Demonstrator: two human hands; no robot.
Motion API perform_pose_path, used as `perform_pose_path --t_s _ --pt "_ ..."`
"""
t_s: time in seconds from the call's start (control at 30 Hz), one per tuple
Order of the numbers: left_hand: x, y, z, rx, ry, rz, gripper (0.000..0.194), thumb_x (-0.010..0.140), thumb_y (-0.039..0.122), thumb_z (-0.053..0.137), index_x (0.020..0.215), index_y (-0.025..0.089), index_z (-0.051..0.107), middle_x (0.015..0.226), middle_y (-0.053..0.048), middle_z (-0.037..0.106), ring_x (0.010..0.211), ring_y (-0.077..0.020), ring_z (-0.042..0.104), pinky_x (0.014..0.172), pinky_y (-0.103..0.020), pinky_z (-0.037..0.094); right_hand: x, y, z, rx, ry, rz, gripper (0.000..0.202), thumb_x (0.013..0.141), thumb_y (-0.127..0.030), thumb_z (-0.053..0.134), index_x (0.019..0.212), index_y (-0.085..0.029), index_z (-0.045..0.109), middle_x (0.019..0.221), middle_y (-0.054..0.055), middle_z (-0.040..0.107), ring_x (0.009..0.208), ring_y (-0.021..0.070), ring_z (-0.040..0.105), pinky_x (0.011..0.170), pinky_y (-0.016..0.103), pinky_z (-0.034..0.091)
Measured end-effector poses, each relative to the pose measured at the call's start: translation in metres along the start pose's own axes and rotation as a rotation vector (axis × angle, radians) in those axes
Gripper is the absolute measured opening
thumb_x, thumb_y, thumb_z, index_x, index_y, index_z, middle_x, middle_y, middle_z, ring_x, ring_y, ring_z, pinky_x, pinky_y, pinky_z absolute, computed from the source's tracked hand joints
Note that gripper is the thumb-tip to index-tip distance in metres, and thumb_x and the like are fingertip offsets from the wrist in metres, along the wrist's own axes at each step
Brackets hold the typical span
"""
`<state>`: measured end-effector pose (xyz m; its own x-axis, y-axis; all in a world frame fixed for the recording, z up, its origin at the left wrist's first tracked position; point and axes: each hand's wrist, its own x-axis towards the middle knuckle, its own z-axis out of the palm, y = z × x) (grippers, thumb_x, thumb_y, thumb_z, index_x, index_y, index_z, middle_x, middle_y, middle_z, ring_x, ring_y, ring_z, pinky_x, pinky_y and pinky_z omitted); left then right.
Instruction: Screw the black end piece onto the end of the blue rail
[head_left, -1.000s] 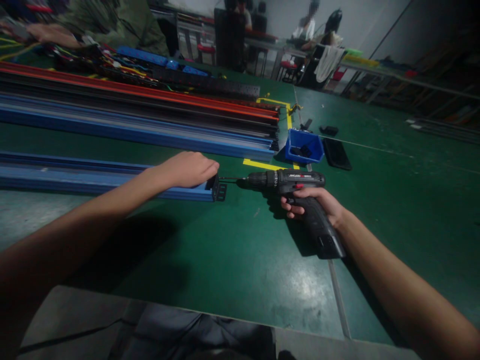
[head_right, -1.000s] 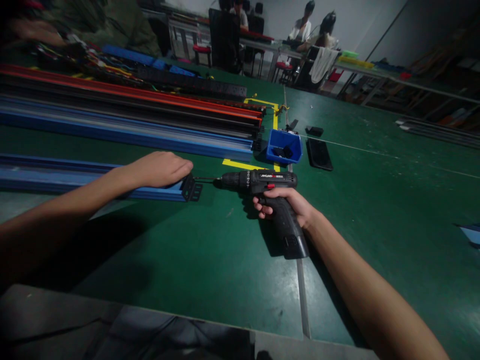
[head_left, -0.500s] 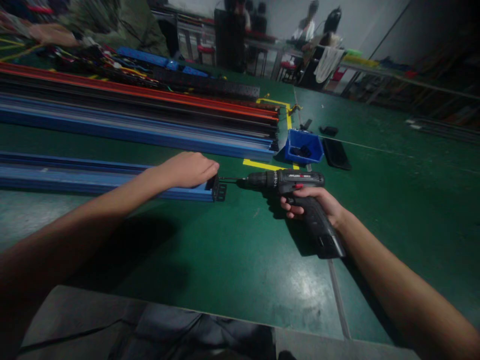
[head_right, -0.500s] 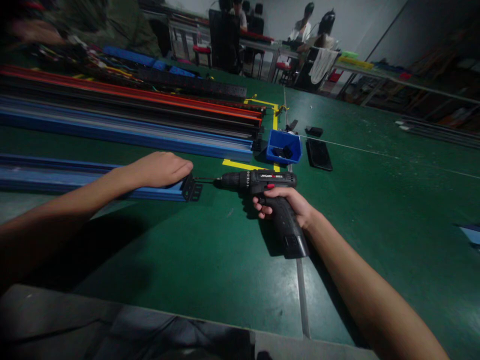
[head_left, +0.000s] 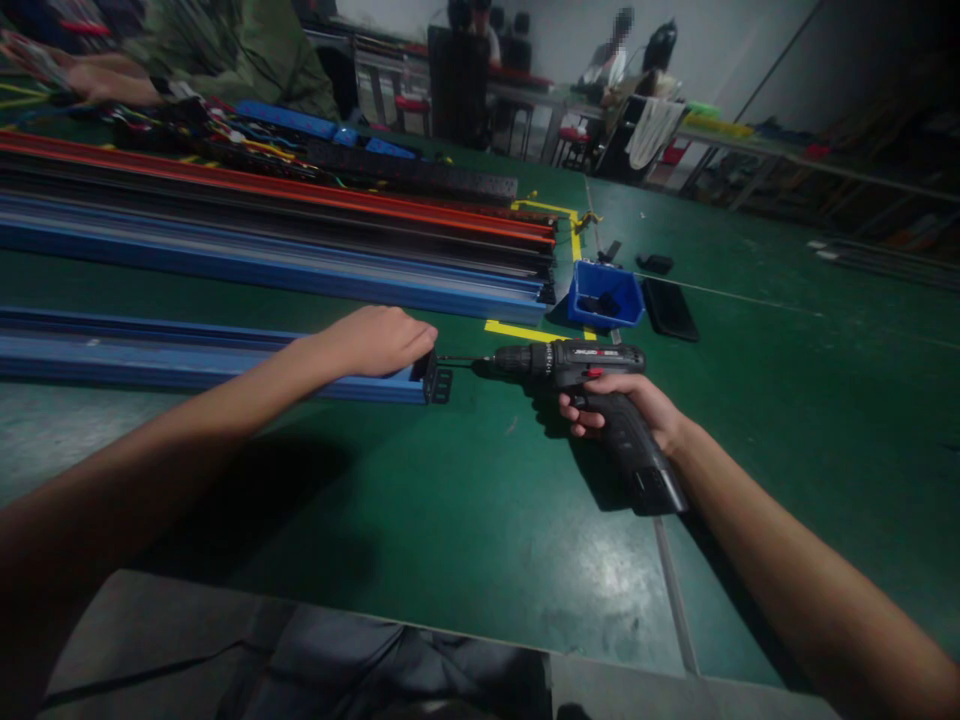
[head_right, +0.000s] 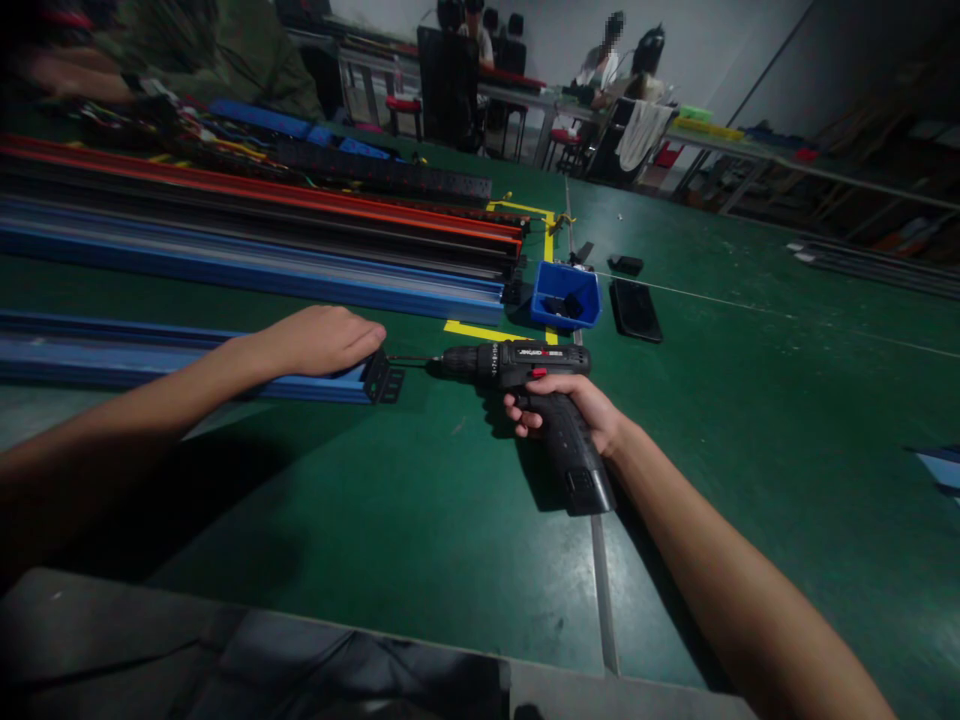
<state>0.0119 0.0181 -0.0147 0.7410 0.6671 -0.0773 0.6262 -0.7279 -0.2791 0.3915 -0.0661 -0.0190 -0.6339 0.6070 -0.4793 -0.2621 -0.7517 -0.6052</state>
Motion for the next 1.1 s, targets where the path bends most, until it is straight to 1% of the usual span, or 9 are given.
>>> perform_pose_path --t_s 0.13,0.33,0.5,0.67,0.8,0.93,1.1 --pt "0.0004 0.0002 -0.0008 0.015 -0.008 0.001 0.038 0.105 0.028 0.034 0.101 0.017 0.070 0.088 -0.012 0.077 0.077 -0.0274 0.072 0.063 -0.035 0.047 0.0004 0.0000 -0.0006 0.002 -0.007 -0.009 0.025 0.087 -0.021 0.069 0.102 -0.001 0.073 0.084 0.012 0.073 0.059 0.0101 0.063 0.076 0.027 0.062" --pt "0.0008 -0.0020 0.0021 0.018 -0.005 -0.008 0.036 0.104 0.029 0.036 0.102 0.018 0.070 0.087 -0.012 0.077 0.076 -0.0268 0.072 0.063 -0.034 0.048 0.0008 -0.0006 -0.0013 0.002 -0.015 0.012 0.024 0.087 -0.020 0.068 0.103 -0.002 0.071 0.085 0.012 0.074 0.060 0.0100 0.064 0.078 0.027 0.063" --pt "0.0014 -0.0018 0.0016 -0.009 -0.023 -0.020 0.040 0.105 0.030 0.033 0.100 0.018 0.071 0.088 -0.012 0.077 0.077 -0.0269 0.072 0.065 -0.035 0.049 0.0019 0.0004 -0.0038 0.007 -0.024 0.011 0.026 0.086 -0.022 0.070 0.103 -0.002 0.071 0.085 0.011 0.074 0.060 0.0101 0.064 0.076 0.026 0.063" --pt "0.0016 -0.0028 0.0031 -0.045 -0.007 -0.027 0.039 0.104 0.031 0.035 0.100 0.019 0.071 0.086 -0.011 0.077 0.077 -0.0259 0.072 0.071 -0.036 0.052 0.0015 0.0003 -0.0031 0.011 -0.011 0.014 0.026 0.086 -0.021 0.070 0.103 -0.002 0.071 0.084 0.011 0.074 0.060 0.0103 0.065 0.077 0.027 0.063" --pt "0.0015 -0.0026 0.0018 -0.031 -0.021 -0.017 0.039 0.104 0.031 0.034 0.100 0.019 0.071 0.088 -0.011 0.077 0.078 -0.0252 0.072 0.072 -0.035 0.053 0.0007 -0.0003 -0.0018 0.018 0.000 0.014 0.026 0.086 -0.020 0.069 0.103 -0.001 0.071 0.084 0.012 0.074 0.060 0.0107 0.065 0.077 0.027 0.063" --pt "0.0011 -0.0010 -0.0004 -0.018 -0.035 -0.021 0.041 0.104 0.031 0.031 0.101 0.018 0.071 0.089 -0.012 0.077 0.079 -0.0271 0.073 0.070 -0.036 0.053 0.0006 -0.0003 -0.0010 0.027 -0.004 0.018 0.025 0.087 -0.020 0.068 0.103 -0.001 0.070 0.084 0.012 0.074 0.060 0.0110 0.066 0.077 0.027 0.063" --pt "0.0005 -0.0009 0.0004 -0.009 0.002 -0.002 0.040 0.103 0.029 0.032 0.099 0.018 0.070 0.086 -0.012 0.077 0.076 -0.0281 0.073 0.066 -0.036 0.051 0.0006 -0.0002 -0.0007 0.028 -0.013 0.012 0.024 0.087 -0.019 0.068 0.103 -0.002 0.071 0.084 0.012 0.074 0.060 0.0112 0.065 0.077 0.027 0.063"
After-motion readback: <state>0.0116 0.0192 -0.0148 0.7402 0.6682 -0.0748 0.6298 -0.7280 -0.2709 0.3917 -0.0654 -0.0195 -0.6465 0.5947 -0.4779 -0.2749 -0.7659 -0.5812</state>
